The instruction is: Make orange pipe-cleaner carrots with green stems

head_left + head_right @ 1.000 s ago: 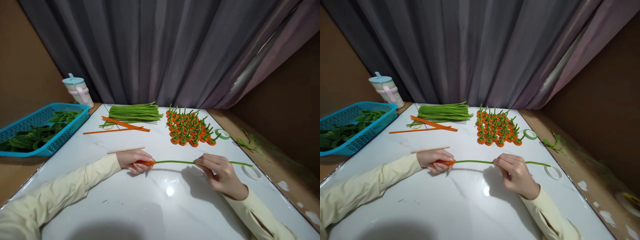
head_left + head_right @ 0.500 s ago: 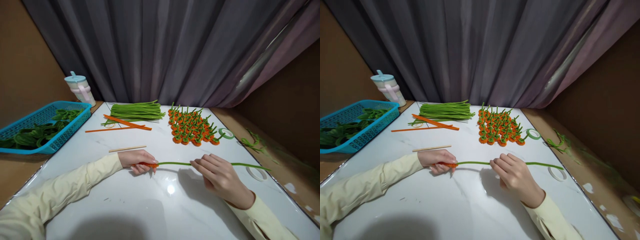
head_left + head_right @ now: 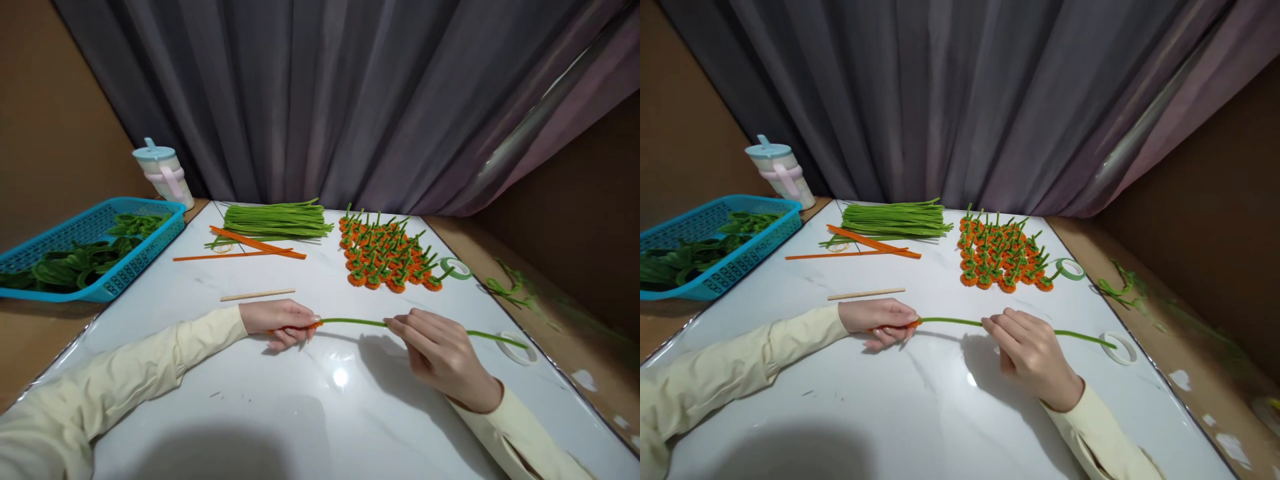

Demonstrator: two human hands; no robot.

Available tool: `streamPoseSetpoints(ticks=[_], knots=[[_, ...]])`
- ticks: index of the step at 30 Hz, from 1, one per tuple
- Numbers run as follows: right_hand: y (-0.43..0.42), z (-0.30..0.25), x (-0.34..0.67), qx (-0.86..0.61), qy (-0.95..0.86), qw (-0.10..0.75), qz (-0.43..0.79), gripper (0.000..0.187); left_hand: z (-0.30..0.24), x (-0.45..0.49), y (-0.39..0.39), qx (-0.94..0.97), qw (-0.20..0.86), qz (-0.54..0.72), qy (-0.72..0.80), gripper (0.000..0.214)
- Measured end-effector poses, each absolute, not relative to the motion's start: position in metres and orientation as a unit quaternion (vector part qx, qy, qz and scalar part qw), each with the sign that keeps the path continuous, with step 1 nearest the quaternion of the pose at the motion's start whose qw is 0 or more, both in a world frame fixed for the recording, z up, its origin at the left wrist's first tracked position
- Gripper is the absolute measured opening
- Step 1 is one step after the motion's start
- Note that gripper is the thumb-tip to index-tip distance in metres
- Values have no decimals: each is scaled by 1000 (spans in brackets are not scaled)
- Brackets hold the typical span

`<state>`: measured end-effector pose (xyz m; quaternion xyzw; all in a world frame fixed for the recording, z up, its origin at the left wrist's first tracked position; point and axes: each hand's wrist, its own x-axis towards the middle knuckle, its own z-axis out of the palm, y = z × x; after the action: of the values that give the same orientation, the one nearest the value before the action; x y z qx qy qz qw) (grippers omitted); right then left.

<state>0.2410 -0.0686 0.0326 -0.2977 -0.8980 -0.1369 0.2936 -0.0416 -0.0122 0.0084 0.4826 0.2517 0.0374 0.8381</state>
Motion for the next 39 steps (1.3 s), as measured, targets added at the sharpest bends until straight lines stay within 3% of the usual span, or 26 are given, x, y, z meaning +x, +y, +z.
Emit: streamPoseSetpoints(ticks=[13,20,29,39], knots=[[-69,23,232,-289,-922,256,13,34,15,-41,-13,499,817,6,290,37],[-57,9,220,-270,-918,285,51,33,17,-41,-11,508,811,-18,290,39],[-42,-4,193,-234,-908,348,-3,35,18,-44,-10,480,822,-16,308,41],[-43,-6,180,-219,-916,333,-38,39,17,-46,-7,474,827,-95,285,39]])
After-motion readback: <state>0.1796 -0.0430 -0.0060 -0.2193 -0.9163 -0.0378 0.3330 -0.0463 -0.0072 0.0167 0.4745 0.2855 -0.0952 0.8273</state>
